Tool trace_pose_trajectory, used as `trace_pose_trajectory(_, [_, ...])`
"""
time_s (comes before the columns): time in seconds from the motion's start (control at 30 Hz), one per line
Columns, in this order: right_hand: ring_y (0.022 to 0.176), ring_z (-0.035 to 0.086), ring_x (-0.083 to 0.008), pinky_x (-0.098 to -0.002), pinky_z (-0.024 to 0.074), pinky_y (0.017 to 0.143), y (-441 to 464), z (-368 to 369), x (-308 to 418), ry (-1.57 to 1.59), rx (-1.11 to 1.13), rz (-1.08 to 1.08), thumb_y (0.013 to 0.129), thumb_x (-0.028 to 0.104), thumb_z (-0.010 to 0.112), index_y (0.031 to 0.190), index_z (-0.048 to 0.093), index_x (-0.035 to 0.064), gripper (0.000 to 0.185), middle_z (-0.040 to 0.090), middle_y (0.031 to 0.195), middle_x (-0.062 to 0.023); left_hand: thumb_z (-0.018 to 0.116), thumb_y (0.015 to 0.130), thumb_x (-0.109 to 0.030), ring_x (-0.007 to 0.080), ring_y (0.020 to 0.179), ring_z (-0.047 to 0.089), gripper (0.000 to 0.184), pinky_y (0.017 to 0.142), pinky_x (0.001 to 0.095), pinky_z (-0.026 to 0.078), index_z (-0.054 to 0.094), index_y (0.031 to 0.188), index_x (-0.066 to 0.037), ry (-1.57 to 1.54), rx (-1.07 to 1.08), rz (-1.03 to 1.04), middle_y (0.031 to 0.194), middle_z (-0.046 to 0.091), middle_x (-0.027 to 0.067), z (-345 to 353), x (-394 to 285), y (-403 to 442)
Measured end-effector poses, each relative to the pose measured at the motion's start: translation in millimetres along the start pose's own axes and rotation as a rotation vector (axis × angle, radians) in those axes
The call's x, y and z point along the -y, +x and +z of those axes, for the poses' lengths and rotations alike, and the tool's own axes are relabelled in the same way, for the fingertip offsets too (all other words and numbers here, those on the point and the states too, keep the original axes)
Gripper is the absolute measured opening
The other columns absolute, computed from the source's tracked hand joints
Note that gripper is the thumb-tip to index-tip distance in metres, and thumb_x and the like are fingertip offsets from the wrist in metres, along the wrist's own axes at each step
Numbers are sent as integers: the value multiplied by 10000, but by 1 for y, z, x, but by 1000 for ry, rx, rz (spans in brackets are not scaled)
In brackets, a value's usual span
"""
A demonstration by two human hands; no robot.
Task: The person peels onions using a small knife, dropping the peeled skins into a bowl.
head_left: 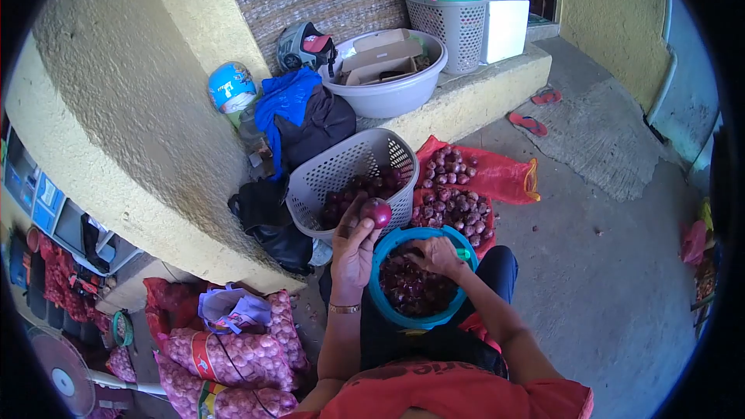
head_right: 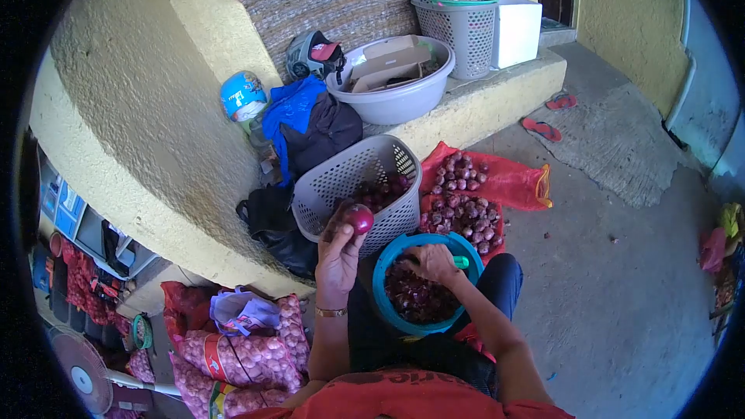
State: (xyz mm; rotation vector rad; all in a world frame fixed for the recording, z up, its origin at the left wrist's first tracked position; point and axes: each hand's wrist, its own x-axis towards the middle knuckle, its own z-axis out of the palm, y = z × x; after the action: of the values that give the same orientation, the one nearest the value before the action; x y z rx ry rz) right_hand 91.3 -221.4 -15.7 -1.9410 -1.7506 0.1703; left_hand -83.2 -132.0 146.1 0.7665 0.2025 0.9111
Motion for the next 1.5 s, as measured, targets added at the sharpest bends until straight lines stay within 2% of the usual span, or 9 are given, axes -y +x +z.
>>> trace_pose_trajectory(0.23, [870,639,-310,-441,499,783,-26,110,-63,-183,38,202,777,452,656,1106,659,141,453,669,924,-143,578,870,70,183,1084,594,437,986,297,478,475,1294,44,-44,3,-34,1192,586,132,-10,4,-6])
trace_pose_trajectory(0.4, [885,644,-323,-473,507,798,-19,86,-54,-86,141,214,758,412,674,1149,644,102,500,664,899,-154,588,869,59,201,1090,595,444,983,336,495,483,1297,6,-48,1,-74,1200,583,123,-6,1,-6])
trace_pose_trajectory(0.5, [1016,618,-345,-473,496,839,-11,55,-35,5,208,279,763,501,664,1127,612,53,580,652,1053,-182,599,865,52,217,1112,583,475,971,365,507,468,1316,-17,-40,54,-97,1223,569,123,-3,1,-7])
trace_pose_trajectory(0.6, [981,623,-356,-446,522,800,5,37,-19,65,89,520,839,414,635,1167,559,28,513,645,1045,-195,594,870,49,228,1140,564,503,983,375,498,445,1343,-34,48,20,-50,1251,549,125,-1,4,-5])
trace_pose_trajectory(0.67, [731,636,-372,-423,493,647,14,8,-7,393,-331,169,947,322,544,1010,504,19,311,613,756,-207,549,890,60,285,1187,540,508,998,398,494,401,1370,-14,72,8,12,1309,506,170,0,6,-3])
trace_pose_trajectory(0.77, [694,616,-390,-446,456,606,21,-80,55,452,-489,71,948,254,547,989,510,6,254,585,713,-206,552,887,63,266,1172,550,529,1001,388,489,390,1383,-20,32,22,-15,1293,518,164,7,3,-3])
trace_pose_trajectory(0.87, [704,605,-405,-445,457,598,25,-133,93,493,-419,-19,929,258,574,954,515,7,259,581,719,-207,572,881,58,211,1155,553,534,997,360,480,411,1380,-41,89,18,-34,1294,520,123,5,7,-2])
trace_pose_trajectory(1.03, [716,601,-403,-457,467,597,30,-148,104,247,-377,-94,829,337,695,935,527,15,379,585,739,-190,564,900,28,207,1127,574,503,982,357,494,419,1377,-36,157,58,-24,1260,547,122,8,6,-3])
trace_pose_trajectory(1.5, [732,598,-405,-458,466,596,30,-159,100,133,-411,-140,855,367,650,912,519,13,382,583,761,-188,555,937,-56,201,1108,582,456,976,382,499,427,1374,-29,117,106,-38,1225,562,114,20,0,-2])
